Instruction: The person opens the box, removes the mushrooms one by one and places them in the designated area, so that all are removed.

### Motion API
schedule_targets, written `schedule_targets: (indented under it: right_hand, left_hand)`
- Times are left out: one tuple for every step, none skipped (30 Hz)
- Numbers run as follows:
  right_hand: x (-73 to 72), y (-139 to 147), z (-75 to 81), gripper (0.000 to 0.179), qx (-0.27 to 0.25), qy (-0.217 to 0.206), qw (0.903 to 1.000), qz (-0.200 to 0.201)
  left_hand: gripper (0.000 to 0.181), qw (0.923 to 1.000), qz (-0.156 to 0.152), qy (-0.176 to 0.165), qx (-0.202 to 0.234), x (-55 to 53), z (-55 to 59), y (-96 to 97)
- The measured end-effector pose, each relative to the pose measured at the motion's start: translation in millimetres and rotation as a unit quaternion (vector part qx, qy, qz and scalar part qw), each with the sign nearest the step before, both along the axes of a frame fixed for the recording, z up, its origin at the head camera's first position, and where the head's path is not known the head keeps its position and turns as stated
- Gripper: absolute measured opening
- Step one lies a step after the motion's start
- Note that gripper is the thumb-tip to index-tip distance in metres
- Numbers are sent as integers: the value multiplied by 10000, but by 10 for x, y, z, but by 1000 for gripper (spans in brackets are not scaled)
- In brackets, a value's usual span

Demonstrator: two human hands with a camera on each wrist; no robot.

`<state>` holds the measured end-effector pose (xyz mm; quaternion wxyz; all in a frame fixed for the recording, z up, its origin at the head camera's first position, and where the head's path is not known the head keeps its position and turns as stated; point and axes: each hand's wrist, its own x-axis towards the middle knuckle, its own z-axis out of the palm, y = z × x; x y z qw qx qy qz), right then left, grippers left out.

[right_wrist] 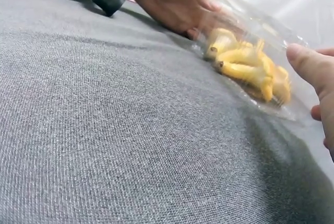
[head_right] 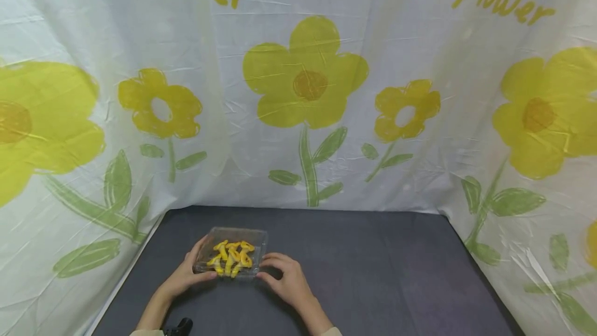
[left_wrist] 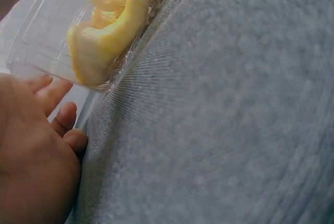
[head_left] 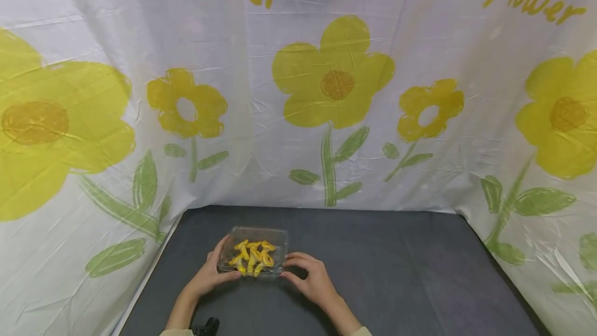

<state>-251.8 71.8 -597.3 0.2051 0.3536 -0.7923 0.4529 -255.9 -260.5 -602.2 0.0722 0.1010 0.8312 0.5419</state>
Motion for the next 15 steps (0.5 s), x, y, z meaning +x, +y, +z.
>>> schedule_targets:
  right_hand:
    - [-5, 4, 11, 21, 31, 6, 10000, -3]
    - [-9, 9, 20, 21, 66, -17, 10000, -6]
    - [-14, 15, 27, 21, 97, -69, 9999, -4]
    - [-19, 21, 31, 21, 120, -109, 9999, 11]
    - [-24, 27, 35, 21, 141, -148, 9998, 24]
    - [-30, 33, 37, 21, 164, -164, 9997, 38]
    - [-36, 38, 39, 20, 176, -199, 9996, 51]
    - [-42, 42, 37, 20, 199, -183, 9996, 55]
    - [-48, 46, 35, 20, 213, -154, 9996, 55]
    - [-53, 48, 33, 20, 223, -102, 9997, 50]
    - [-55, 50, 29, 19, 246, -23, 9997, 27]
    - [-57, 51, 22, 19, 258, 76, 9996, 1]
    - [-54, 53, 14, 19, 257, 127, 9996, -27]
    - [-50, 54, 6, 19, 252, 176, 9995, -56]
    - [-45, 55, -4, 19, 233, 231, 9994, -80]
  left_hand:
    - [111, 10000, -9, -34, 47, -5, 5, 4]
    - [110, 10000, -37, -20, 83, -7, 10, 7]
    - [108, 9999, -64, 0, 131, -10, 10, 9]
    - [107, 9998, -77, 7, 196, -13, 9, 10]
    - [105, 9996, -75, 5, 258, -15, 8, 11]
    - [104, 9995, -63, -2, 324, -15, 6, 11]
    - [102, 9991, -50, -17, 422, -17, 4, 10]
    - [101, 9988, -24, -19, 490, -18, 1, 9]
    - [101, 9986, -7, -27, 519, -20, 2, 6]
    - [102, 9984, -9, 5, 571, -24, -1, 3]
    - [106, 9983, -11, 64, 585, -27, -3, 0]
    - [110, 9983, -27, 152, 562, -29, -5, -3]
    - [114, 9984, -49, 233, 515, -33, -9, -6]
    - [117, 9985, -84, 334, 426, -37, -12, -9]
    - [118, 9985, -140, 415, 327, -43, -13, -13]
